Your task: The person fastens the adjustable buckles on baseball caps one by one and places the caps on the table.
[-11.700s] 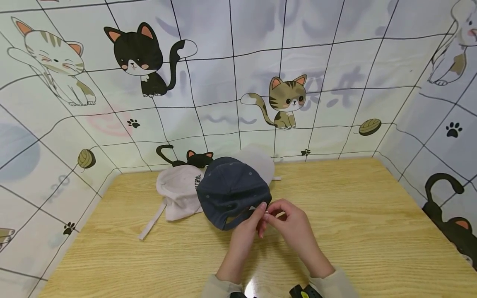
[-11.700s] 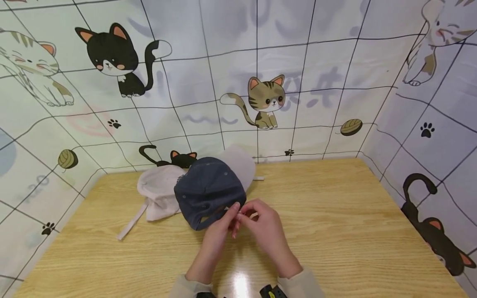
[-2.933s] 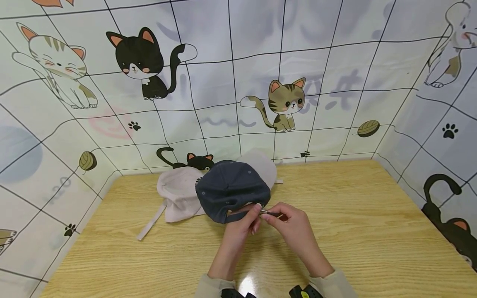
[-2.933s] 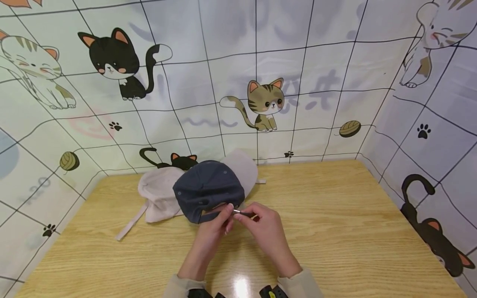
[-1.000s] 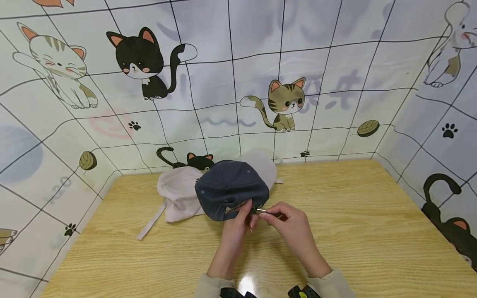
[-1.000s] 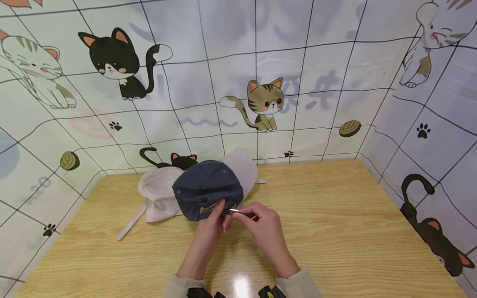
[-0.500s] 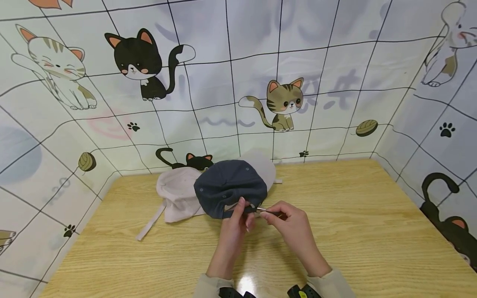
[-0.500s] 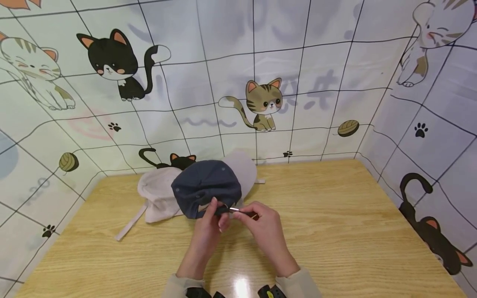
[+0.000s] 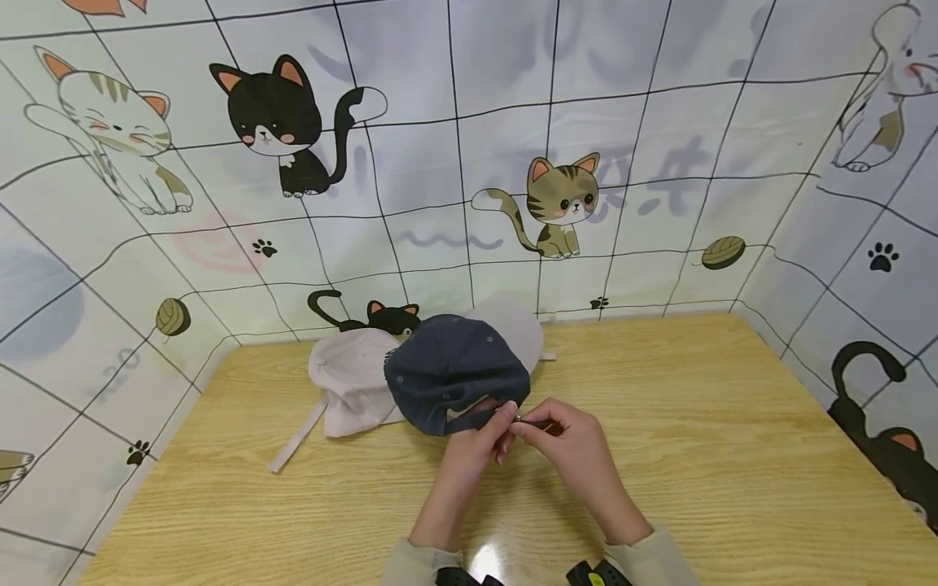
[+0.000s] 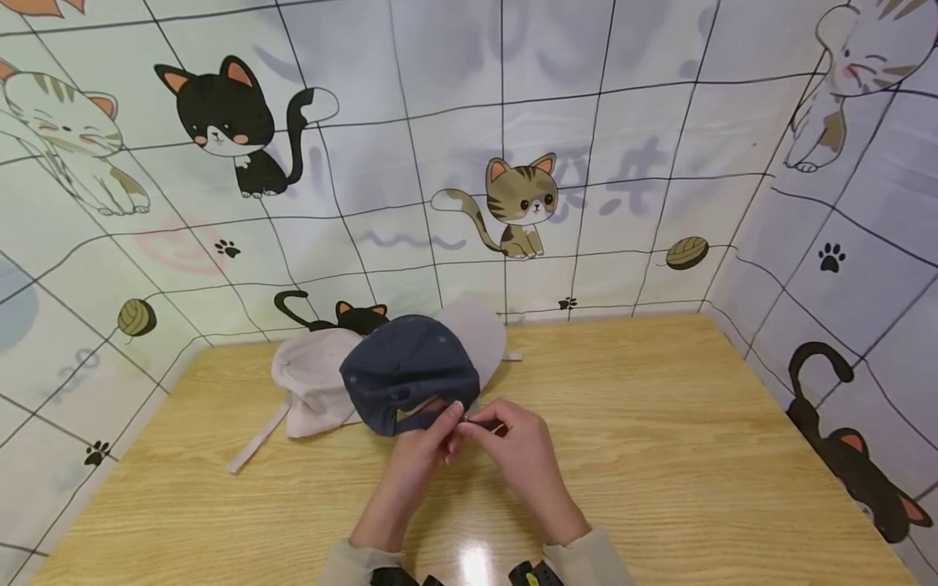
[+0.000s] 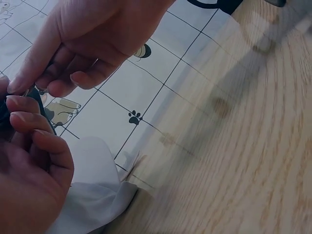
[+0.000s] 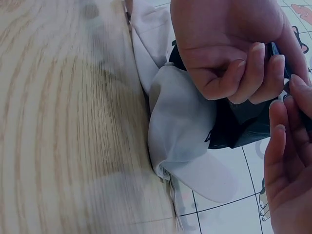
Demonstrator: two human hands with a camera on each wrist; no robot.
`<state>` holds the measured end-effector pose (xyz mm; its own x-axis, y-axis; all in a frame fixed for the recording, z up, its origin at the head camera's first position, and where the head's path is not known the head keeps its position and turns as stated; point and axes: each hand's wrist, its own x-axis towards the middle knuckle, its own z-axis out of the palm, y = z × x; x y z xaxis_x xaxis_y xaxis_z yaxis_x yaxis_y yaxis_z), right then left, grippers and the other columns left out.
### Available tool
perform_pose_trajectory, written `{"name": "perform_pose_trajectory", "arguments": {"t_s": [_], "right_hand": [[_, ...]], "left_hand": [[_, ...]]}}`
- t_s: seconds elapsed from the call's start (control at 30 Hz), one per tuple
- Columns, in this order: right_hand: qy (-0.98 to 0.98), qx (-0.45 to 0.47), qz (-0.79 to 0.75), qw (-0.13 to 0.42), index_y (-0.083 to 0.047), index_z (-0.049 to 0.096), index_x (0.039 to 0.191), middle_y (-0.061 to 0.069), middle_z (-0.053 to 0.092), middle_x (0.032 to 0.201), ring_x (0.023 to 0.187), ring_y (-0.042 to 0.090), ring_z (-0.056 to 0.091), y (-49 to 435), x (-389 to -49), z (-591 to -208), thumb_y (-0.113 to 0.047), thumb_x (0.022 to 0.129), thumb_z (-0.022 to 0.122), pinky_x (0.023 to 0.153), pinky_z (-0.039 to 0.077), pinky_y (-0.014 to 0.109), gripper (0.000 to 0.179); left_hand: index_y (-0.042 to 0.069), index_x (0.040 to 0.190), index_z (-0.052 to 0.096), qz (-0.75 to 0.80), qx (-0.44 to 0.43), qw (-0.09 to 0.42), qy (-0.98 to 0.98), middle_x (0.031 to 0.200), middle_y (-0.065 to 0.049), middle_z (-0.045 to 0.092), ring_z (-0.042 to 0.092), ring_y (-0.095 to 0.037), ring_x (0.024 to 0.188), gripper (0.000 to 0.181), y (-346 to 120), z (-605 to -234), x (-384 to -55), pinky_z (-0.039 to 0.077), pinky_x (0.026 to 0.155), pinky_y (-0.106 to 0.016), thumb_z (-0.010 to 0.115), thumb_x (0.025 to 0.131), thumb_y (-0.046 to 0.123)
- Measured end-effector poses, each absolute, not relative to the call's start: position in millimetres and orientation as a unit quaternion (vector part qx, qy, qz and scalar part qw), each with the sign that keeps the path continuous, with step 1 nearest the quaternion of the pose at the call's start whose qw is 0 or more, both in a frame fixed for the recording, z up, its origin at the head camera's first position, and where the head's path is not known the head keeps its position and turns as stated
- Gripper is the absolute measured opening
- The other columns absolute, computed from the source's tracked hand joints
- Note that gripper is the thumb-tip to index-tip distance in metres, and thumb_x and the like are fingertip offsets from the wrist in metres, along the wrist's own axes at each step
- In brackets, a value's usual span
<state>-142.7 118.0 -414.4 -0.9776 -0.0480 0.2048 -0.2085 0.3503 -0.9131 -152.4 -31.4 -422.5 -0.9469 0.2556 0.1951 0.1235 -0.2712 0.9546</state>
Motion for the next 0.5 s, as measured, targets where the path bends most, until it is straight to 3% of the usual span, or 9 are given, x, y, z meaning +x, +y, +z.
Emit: {"name": "perform_pose_trajectory", "arguments": {"t_s": [0.3,0.5], "right_hand": [[-0.810,0.086,0.579,0.034,-0.026,0.066,0.081,-0.007,0.062,0.080,0.069,0.016,0.057,118,-143,-414,-0.039,0.074,0.069,0.057,0.047,0.028,0.015],[-0.809,0.093,0.580,0.034,-0.028,0.066,0.090,-0.010,0.063,0.089,0.075,0.015,0.057,118,-145,-416,-0.043,0.074,0.067,0.062,0.048,0.028,0.021]], "left_hand": [[0.003,0.078,0.057,0.780,0.117,0.051,0.612,0.064,-0.007,0.049,0.044,-0.013,0.054,0.019,-30,-407,-143,0.039,0.051,-0.023,0.054,0.090,0.017],[0.003,0.078,0.056,0.787,0.116,0.055,0.604,0.064,-0.006,0.049,0.044,-0.014,0.053,0.020,-31,-416,-148,0.038,0.051,-0.023,0.054,0.090,0.019]]}}
